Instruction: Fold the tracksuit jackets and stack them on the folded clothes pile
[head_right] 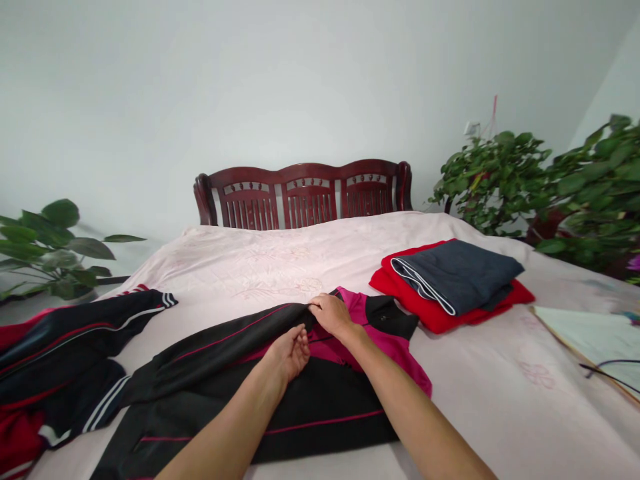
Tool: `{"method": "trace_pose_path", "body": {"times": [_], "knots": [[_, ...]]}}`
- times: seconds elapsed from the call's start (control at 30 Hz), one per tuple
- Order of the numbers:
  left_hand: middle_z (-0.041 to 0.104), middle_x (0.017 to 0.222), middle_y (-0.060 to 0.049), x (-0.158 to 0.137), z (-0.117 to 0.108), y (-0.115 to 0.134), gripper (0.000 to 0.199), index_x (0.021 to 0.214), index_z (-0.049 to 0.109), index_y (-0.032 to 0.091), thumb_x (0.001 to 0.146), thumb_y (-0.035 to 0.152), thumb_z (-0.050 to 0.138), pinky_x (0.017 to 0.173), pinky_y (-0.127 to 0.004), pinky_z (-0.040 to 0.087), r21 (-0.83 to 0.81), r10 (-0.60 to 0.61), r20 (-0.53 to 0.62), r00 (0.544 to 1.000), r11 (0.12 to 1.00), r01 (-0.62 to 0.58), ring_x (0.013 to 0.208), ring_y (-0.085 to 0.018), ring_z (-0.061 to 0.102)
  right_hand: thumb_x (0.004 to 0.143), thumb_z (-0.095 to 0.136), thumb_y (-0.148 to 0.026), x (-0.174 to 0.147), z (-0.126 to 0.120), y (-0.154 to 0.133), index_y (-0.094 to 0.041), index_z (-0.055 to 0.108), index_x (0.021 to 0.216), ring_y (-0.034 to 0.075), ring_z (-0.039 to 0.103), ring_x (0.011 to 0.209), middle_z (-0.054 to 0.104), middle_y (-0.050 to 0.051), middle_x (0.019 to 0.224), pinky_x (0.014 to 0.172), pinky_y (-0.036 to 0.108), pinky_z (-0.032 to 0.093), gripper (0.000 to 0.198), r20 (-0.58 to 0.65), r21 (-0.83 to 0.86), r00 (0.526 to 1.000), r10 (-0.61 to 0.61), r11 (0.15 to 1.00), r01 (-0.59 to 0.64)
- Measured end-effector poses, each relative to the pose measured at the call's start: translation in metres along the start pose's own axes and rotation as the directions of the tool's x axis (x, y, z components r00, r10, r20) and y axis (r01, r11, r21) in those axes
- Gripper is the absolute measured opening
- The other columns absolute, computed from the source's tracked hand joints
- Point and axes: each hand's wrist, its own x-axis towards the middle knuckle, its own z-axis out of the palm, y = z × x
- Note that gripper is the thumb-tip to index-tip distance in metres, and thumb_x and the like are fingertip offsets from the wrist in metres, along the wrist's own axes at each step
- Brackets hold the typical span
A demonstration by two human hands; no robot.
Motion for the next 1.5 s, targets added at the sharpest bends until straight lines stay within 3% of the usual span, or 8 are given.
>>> {"method": "trace_pose_path", "body": {"times": [0.17,0.3,0.37,0.47,0.7,0.83,1.2,1.5], "knots": [[0.069,0.074,-0.004,-0.047,-0.030,0.005,0.017,0.092,0.066,0.014,0.076,0.016,0.072,0.045,-0.017,0.044,0.368,0.141,0.128,0.982,0.912,-0.179,0.052,-0.009,0.062,0.088,0.054,-0.022,-0.006,0.001,-0.003,-0.025,0.077,0.100,0.018,0.064,0.097,0.074,0.002,0.104,0.084,0.027,0.045,0.026,0.012,-0.024,1.000,0.021,0.999,-0.021],[0.068,0.083,-0.003,-0.094,-0.104,0.045,0.012,0.089,0.071,0.022,0.081,0.023,0.063,0.072,-0.028,0.051,0.829,0.595,0.395,0.700,0.098,-0.551,0.078,-0.017,0.065,0.088,0.056,-0.023,-0.010,-0.007,-0.011,-0.026,0.076,0.095,0.020,0.060,0.099,0.072,0.003,0.101,0.082,0.029,0.043,0.022,-0.081,-0.151,0.996,0.042,0.987,-0.054],[0.069,0.104,-0.004,-0.111,-0.150,0.074,0.019,0.097,0.071,0.027,0.083,0.027,0.059,0.093,-0.039,0.047,0.870,0.620,0.485,0.616,-0.271,-0.412,0.102,-0.024,0.062,0.088,0.057,-0.023,-0.010,-0.009,-0.017,-0.026,0.075,0.090,0.021,0.059,0.099,0.071,0.005,0.099,0.078,0.029,0.041,0.018,-0.122,-0.226,0.991,0.048,0.971,-0.075],[0.067,0.109,-0.007,-0.123,-0.208,0.109,0.028,0.106,0.069,0.026,0.081,0.033,0.060,0.092,-0.047,0.045,0.874,0.648,0.417,0.637,-0.479,-0.085,0.102,-0.030,0.061,0.088,0.057,-0.023,-0.011,-0.007,-0.025,-0.025,0.068,0.094,0.020,0.061,0.093,0.070,0.004,0.096,0.071,0.029,0.039,0.013,-0.174,-0.280,0.981,0.090,0.950,-0.137],[0.064,0.084,-0.001,-0.110,-0.248,0.148,0.018,0.081,0.059,0.023,0.086,0.038,0.049,0.076,-0.031,0.047,0.905,0.591,0.395,0.704,-0.382,-0.187,0.081,-0.020,0.062,0.091,0.059,-0.030,-0.028,0.017,-0.038,-0.023,0.064,0.090,0.019,0.062,0.086,0.069,0.003,0.088,0.076,0.030,0.042,0.009,-0.043,-0.240,0.989,-0.138,0.963,0.124],[0.059,0.071,0.002,-0.106,-0.239,0.184,0.028,0.082,0.054,0.022,0.088,0.048,0.045,0.064,-0.026,0.044,0.942,0.702,0.334,0.629,-0.256,-0.215,0.069,-0.017,0.057,0.097,0.049,-0.027,-0.035,0.029,-0.043,-0.022,0.067,0.104,0.021,0.062,0.100,0.070,0.006,0.106,0.086,0.030,0.045,0.020,0.080,-0.238,0.968,-0.240,0.938,0.252],[0.069,0.087,0.000,-0.103,-0.207,0.226,0.030,0.092,0.058,0.022,0.087,0.051,0.048,0.075,-0.026,0.046,0.868,0.694,0.466,0.549,-0.478,-0.134,0.083,-0.020,0.065,0.089,0.059,-0.028,-0.016,0.039,-0.064,-0.022,0.067,0.089,0.022,0.066,0.085,0.072,0.007,0.091,0.071,0.029,0.045,0.010,0.143,-0.308,0.988,-0.051,0.947,0.093],[0.057,0.132,-0.005,-0.112,-0.246,0.179,0.051,0.140,0.044,0.031,0.093,0.050,0.046,0.088,-0.033,0.052,0.788,0.589,0.551,0.591,-0.600,-0.137,0.108,-0.022,0.064,0.076,0.057,-0.012,-0.051,0.014,-0.029,-0.023,0.062,0.073,0.017,0.058,0.083,0.062,0.000,0.083,0.074,0.026,0.043,0.013,0.041,0.066,0.963,-0.268,0.962,0.265]]}}
